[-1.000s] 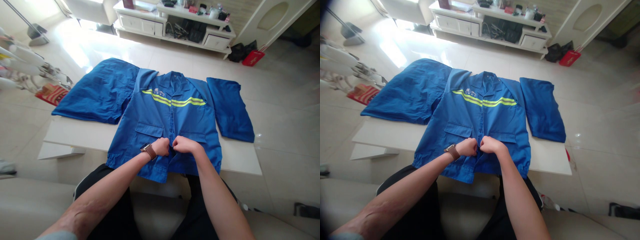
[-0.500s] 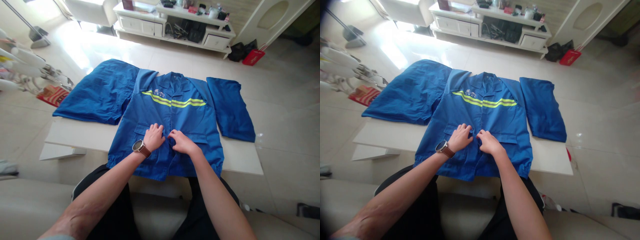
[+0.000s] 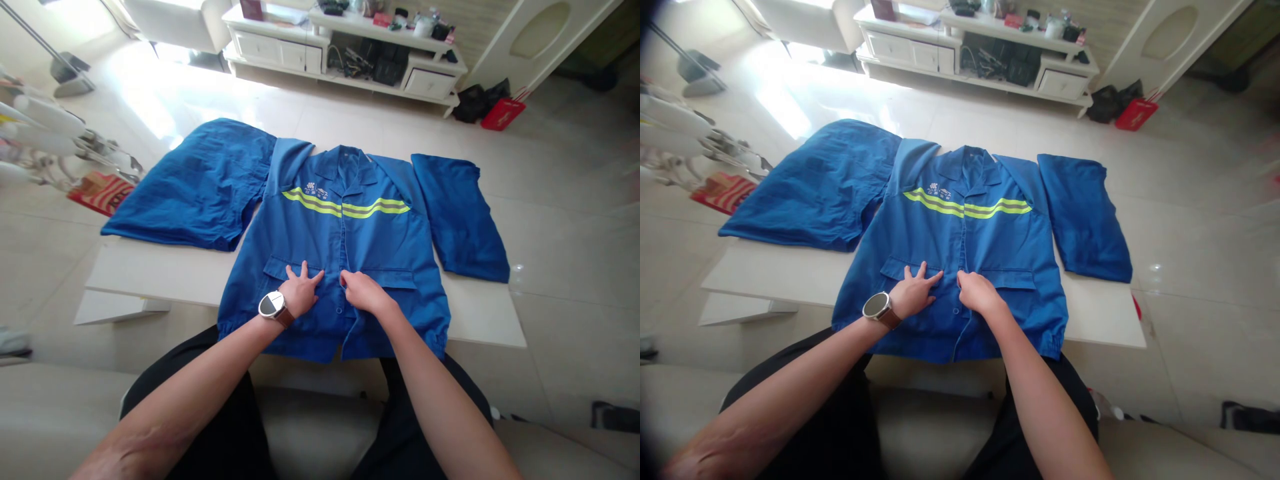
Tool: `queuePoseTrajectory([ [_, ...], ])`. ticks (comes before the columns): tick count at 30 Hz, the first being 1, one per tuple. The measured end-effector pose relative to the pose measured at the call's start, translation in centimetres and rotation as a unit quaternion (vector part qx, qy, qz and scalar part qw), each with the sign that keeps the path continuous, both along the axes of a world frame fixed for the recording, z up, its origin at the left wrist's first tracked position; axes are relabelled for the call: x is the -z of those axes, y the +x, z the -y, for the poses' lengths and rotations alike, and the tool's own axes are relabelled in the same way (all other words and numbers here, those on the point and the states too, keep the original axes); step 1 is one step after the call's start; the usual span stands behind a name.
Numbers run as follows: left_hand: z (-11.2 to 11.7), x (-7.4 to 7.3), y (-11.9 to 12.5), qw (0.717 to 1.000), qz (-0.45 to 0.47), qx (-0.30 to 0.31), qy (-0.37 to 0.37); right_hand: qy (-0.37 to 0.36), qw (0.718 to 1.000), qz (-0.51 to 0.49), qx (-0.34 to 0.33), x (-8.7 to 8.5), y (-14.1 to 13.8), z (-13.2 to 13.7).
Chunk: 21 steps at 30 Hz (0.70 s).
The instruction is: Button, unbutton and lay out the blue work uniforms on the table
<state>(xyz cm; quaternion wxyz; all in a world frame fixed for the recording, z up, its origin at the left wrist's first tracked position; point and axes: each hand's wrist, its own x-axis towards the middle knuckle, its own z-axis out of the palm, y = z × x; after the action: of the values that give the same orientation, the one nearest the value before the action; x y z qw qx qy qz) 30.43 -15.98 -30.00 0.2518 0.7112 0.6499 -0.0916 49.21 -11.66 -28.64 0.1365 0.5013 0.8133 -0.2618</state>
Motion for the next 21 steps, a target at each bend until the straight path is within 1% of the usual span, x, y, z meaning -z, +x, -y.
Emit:
queuePoseTrajectory([
  [2,0.3,-1.1,0.4,1.0,-0.03,0.001,0.001,-0.036,0.999,0.001,-0.012,0.2,-0.1,0.0],
  [5,0.5,-2.4,1.2,0.998,-0.057,0.018,0.018,-0.115,0.992,-0.008,-0.041,0.3,-0.3,-0.1],
  [7,0.5,-2.6,1.6,0.996,-0.062,0.032,0.05,-0.148,0.988,-0.019,-0.045,0.3,-0.4,-0.2],
  [8,0.4,-2.5,1.7,0.996,-0.059,0.034,0.066,-0.151,0.987,-0.024,-0.039,0.3,-0.4,-0.2],
  [11,-0.1,-1.5,1.6,0.995,-0.027,0.033,0.087,-0.13,0.991,-0.029,-0.018,0.1,0.0,-0.3],
  [15,-0.8,-0.3,1.1,0.996,0.009,0.023,0.084,-0.1,0.995,-0.014,-0.021,-0.4,0.6,-0.2],
  [17,-1.0,-0.1,1.0,0.996,0.022,0.02,0.081,-0.09,0.996,-0.006,-0.02,-0.8,0.8,-0.2],
  [21,-1.2,-0.5,1.3,0.995,0.058,0.017,0.078,-0.06,0.998,-0.001,0.012,-1.8,0.7,-0.2],
])
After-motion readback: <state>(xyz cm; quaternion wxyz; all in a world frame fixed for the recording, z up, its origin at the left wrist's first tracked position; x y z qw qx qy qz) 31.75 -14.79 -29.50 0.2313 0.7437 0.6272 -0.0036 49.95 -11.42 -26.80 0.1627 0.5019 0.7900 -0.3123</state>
